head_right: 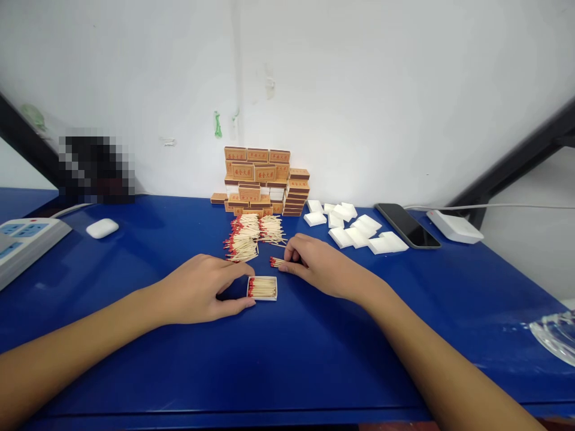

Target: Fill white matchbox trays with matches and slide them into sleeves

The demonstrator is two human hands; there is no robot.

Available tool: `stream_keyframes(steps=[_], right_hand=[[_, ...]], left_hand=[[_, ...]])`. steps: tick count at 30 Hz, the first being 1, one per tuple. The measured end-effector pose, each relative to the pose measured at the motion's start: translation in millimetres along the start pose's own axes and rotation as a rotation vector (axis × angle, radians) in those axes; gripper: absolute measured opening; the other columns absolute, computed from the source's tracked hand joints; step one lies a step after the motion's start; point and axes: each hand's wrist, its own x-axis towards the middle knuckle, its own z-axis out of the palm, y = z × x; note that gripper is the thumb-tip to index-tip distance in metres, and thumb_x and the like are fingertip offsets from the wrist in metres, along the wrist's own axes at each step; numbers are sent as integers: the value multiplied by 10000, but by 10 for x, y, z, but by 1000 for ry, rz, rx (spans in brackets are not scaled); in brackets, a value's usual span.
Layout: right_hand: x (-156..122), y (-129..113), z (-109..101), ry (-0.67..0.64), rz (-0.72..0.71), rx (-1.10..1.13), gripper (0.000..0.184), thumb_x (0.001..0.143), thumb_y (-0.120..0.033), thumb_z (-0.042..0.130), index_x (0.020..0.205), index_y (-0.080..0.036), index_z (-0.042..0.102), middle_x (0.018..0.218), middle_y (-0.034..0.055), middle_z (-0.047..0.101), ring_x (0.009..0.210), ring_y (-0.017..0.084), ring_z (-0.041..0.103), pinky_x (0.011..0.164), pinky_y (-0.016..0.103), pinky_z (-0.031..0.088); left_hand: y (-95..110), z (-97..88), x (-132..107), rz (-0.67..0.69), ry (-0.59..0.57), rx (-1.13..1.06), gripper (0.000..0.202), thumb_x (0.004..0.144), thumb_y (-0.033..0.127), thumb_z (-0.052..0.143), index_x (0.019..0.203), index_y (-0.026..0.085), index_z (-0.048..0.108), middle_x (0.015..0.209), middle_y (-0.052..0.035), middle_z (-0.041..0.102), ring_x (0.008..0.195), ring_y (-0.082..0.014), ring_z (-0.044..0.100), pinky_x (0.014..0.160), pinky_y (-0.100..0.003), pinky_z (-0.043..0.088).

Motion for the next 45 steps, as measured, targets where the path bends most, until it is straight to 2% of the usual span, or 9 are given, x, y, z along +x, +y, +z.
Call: stream_keyframes(steps=[6, 21, 34, 38, 45], right_hand=[[-4, -29, -12, -1, -31, 14, 325, 1026, -526, 563, 934, -220, 624, 900, 40, 629, 772, 184, 557, 684, 329, 418], [-34, -39, -44, -51, 1, -12, 333, 1016, -523, 569, 932, -204, 616, 892, 38, 624, 759, 176, 551, 676, 317, 402], [-40, -74, -48, -74, -19, -25, 298, 1049, -454, 536, 911, -204, 622, 915, 39, 637, 788, 183, 578, 710, 314, 418], [-51, -81, -19, -62, -27, -93, 300, 1064, -447, 518, 924, -202, 620, 918, 39, 647, 775, 180, 586, 692, 307, 421], [-82, -140, 32, -45, -65, -354, 262, 1093, -367, 478, 965, -175, 601, 976, 71, 658, 764, 191, 637, 672, 310, 443]], left_hand=[[10, -9, 10, 0, -2, 8, 326, 980, 498, 606, 1122, 211, 669, 766, -2, 692, 634, -188, 656, 563, -294, 386], [-2, 13, -6, -7, 4, -2, 342, 976, 504, 613, 1150, 215, 675, 801, -4, 710, 650, -186, 654, 590, -299, 393], [-12, 20, 0, -3, 4, -1, 343, 974, 500, 619, 1159, 215, 673, 820, -10, 713, 668, -192, 657, 599, -297, 386], [-7, 12, 4, -11, 3, -4, 345, 970, 499, 627, 1156, 212, 677, 788, -6, 704, 647, -187, 647, 591, -294, 379], [-8, 13, 6, -7, -6, -6, 318, 979, 488, 614, 1122, 210, 672, 774, 0, 700, 630, -179, 641, 565, -285, 352]])
